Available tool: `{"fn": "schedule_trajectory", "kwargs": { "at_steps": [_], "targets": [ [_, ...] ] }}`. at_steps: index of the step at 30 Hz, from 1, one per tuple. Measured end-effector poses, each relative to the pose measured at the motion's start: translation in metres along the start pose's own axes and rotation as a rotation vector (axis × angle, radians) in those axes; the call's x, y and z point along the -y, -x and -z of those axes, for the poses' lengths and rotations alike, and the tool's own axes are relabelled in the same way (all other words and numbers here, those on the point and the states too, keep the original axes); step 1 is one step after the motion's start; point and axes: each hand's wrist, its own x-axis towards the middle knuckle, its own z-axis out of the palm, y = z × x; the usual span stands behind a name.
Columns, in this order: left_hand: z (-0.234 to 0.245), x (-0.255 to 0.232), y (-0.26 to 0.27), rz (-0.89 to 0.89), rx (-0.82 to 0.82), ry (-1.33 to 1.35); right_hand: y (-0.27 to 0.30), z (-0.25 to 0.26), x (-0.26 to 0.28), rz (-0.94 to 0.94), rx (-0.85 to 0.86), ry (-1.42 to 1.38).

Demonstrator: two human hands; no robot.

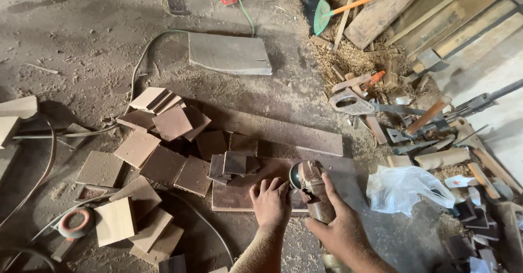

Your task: Sanding small wooden blocks using a handheld angle grinder in a workshop.

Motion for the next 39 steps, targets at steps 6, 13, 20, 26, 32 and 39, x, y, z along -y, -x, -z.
{"fn": "schedule_trajectory", "kwargs": {
  "at_steps": [6,13,20,26,32,39],
  "targets": [
    [-0.001,-0.001,0.003,-0.018,-0.048,0.002,-0.006,0.005,-0.006,0.018,-0.025,0.022],
    [-0.004,-0.001,0.003,0.001,-0.009,-0.02,0.003,-0.001,0.0,0.016,0.001,0.051],
    [-0.005,-0.001,0.004,-0.022,-0.095,0.022,-0.004,0.011,0.002,-0.011,-0.023,0.021],
    [-0.013,0.002,0.0,-0.011,-0.039,-0.018,0.007,0.002,0.012,-0.023,0.049,0.075],
    [-0.013,0.0,0.003,-0.044,-0.111,0.033,-0.008,0.011,-0.002,-0.009,-0.018,0.033],
    [-0.016,0.003,0.005,-0.09,-0.111,-0.019,-0.003,0.022,0.007,-0.057,-0.055,0.046]
  ]
}}
